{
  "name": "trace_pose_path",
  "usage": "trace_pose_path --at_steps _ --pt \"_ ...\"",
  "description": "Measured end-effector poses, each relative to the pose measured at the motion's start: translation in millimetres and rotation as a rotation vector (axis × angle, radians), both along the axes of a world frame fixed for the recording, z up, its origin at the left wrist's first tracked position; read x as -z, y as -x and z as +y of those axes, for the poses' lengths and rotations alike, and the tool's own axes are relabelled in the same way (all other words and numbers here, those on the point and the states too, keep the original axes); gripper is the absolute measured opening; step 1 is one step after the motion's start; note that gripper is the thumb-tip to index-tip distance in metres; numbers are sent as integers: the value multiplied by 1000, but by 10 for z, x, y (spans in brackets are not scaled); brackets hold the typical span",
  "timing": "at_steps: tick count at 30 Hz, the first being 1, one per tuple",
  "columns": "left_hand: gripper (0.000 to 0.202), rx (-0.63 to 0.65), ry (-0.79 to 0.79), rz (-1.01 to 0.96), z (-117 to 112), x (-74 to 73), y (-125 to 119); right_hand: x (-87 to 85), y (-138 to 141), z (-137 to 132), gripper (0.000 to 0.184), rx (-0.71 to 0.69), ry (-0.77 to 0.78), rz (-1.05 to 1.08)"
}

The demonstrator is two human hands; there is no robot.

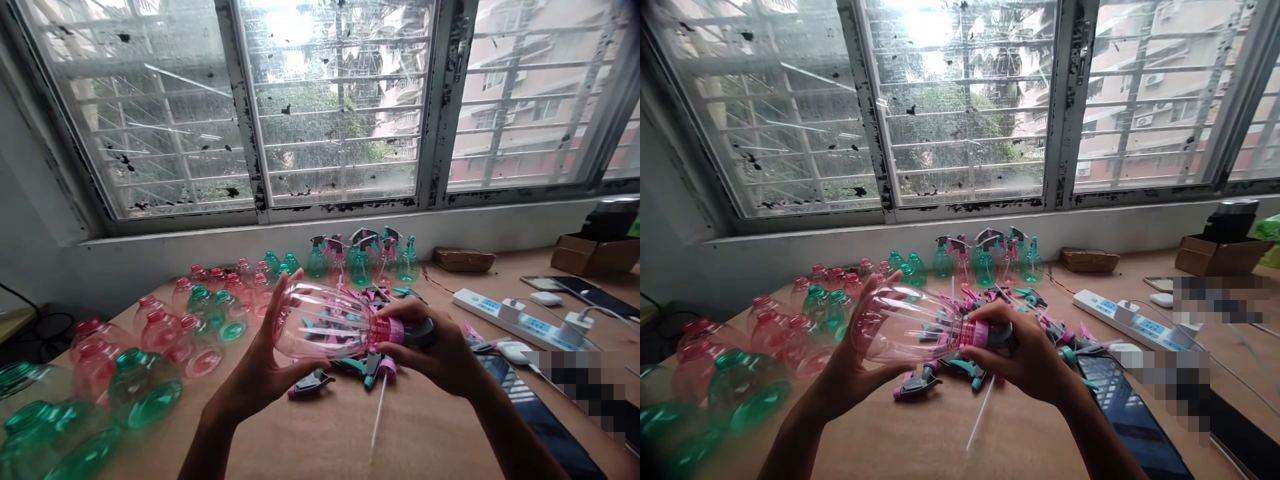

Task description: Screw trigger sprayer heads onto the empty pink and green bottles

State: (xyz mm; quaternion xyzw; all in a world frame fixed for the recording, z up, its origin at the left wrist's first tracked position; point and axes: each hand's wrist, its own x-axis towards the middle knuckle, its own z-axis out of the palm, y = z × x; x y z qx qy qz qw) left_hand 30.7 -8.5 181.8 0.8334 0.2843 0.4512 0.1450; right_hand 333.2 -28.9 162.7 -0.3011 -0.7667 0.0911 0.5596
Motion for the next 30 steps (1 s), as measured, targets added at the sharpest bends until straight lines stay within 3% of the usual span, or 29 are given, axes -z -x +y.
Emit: trace_pose_path --at_steps 2,7,13,21,26,30 --pt "122 5 45 3 -9 -16 3 -1 -2 -5 36 2 -5 3" --pt "103 32 79 18 -29 -46 7 5 -6 -6 34 3 25 5" --pt "113 49 95 -31 -21 -15 6 -30 -3 -16 31 2 49 39" --pt "92 -16 14 -22 34 70 8 -56 4 -16 28 23 70 35" --pt "113 -51 -27 56 -15 -46 -29 -42 8 -9 27 21 66 21" --pt "97 -56 -19 78 -30 -92 -23 -56 12 -12 24 22 74 15"
